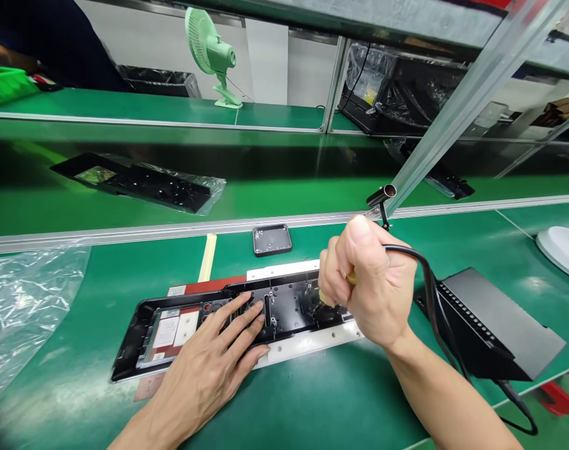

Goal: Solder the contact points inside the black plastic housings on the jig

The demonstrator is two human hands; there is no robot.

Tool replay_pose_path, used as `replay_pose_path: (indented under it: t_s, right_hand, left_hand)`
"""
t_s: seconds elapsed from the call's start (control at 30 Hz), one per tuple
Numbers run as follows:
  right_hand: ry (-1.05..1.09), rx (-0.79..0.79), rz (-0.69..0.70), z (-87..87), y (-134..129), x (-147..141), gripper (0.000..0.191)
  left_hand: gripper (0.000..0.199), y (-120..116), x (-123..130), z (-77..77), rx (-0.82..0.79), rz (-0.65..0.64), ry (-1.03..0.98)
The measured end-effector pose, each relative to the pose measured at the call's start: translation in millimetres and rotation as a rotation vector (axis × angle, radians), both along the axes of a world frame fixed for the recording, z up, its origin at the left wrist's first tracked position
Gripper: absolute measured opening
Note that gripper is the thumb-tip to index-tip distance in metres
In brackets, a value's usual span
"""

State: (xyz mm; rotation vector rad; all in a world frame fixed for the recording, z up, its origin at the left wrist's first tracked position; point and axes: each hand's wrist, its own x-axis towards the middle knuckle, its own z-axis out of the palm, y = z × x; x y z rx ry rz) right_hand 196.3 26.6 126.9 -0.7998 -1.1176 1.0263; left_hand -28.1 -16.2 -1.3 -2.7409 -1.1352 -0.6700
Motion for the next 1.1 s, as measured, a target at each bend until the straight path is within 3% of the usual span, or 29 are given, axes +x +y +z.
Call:
replay_pose_path:
  t_s: [1.1]
  right_hand:
    - [-0.035, 0.004, -0.051, -1.7, -2.2, -10.4, 0.044]
  left_hand:
    - [0.039, -1.4, 4.4, -1.8, -0.023, 0.045, -0.077]
